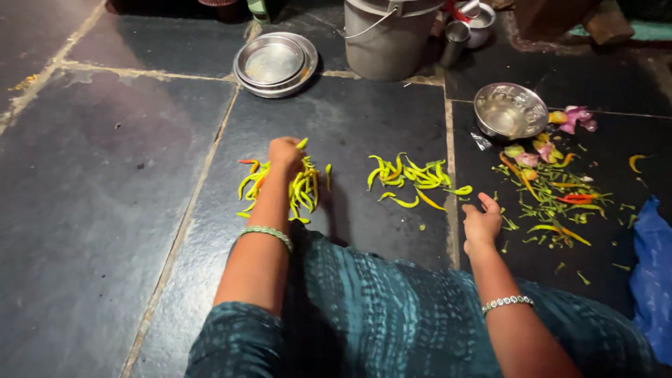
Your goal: The person sits on the floor and removes the stems from green and red chilies by hand. The prepared chilies are placed in a pile to the left, while the discarded stems are placed in a pile to the right.
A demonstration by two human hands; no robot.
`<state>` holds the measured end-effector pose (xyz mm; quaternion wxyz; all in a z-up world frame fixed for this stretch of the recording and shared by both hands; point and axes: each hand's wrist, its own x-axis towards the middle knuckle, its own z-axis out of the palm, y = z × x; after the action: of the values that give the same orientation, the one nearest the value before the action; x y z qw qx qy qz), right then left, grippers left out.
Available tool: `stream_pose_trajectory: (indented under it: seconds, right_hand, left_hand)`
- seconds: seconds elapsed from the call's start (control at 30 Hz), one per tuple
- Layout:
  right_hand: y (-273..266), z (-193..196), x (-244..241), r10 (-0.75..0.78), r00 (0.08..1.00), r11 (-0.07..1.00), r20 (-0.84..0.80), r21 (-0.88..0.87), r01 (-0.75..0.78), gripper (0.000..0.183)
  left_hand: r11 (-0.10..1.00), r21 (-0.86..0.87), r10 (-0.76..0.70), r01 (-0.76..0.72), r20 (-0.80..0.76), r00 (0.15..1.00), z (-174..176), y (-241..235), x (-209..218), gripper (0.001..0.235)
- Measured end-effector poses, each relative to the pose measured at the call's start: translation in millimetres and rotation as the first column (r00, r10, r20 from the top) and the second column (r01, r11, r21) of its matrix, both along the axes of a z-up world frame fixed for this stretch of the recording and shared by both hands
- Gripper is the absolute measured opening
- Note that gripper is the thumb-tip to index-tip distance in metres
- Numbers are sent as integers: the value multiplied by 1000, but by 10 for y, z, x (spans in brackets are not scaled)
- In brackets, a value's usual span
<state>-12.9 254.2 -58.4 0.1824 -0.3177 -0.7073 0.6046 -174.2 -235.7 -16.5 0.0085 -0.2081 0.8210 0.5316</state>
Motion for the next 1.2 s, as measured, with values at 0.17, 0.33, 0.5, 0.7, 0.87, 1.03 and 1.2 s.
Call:
stream_pose_trajectory:
  seconds: [0.17, 0.33, 0.5, 0.7, 0.87, 1.03, 1.2]
  right_hand:
    - [-189, 223, 94, 70, 996, 953, -57, 300, -49, 51]
    - [-230, 317, 126, 75, 995, 996, 62, 42, -78, 49]
    - [-307, 452, 208, 207, 977, 961, 43, 180, -211, 42]
    - [-762, 789, 309, 518, 831, 327, 204, 850, -413, 39]
    - [-1201, 790, 244, 702, 667, 28, 251, 925, -378, 48]
    - [-1154, 706, 273, 616, 750, 299, 241, 809, -506, 25]
    - [-970, 798, 204, 625, 779, 756, -53, -209, -621, 21]
  left_hand:
    - [853, -492, 13, 172, 351, 936, -452, -978, 140, 32]
    - [909, -272, 369, -315, 177, 912, -658, -1012, 212, 21]
    - [934, -343, 200, -101, 269, 942, -467, -845, 188, 27]
    - [886, -440, -40, 144, 236, 971, 83, -238, 350, 36]
    - [923, -337, -319, 187, -394, 862, 403, 1155, 918, 49]
    - [899, -240, -393, 367, -73, 917, 331, 2045, 1552, 46]
    - [720, -218, -671, 659, 27, 741, 422, 2119, 1548, 55]
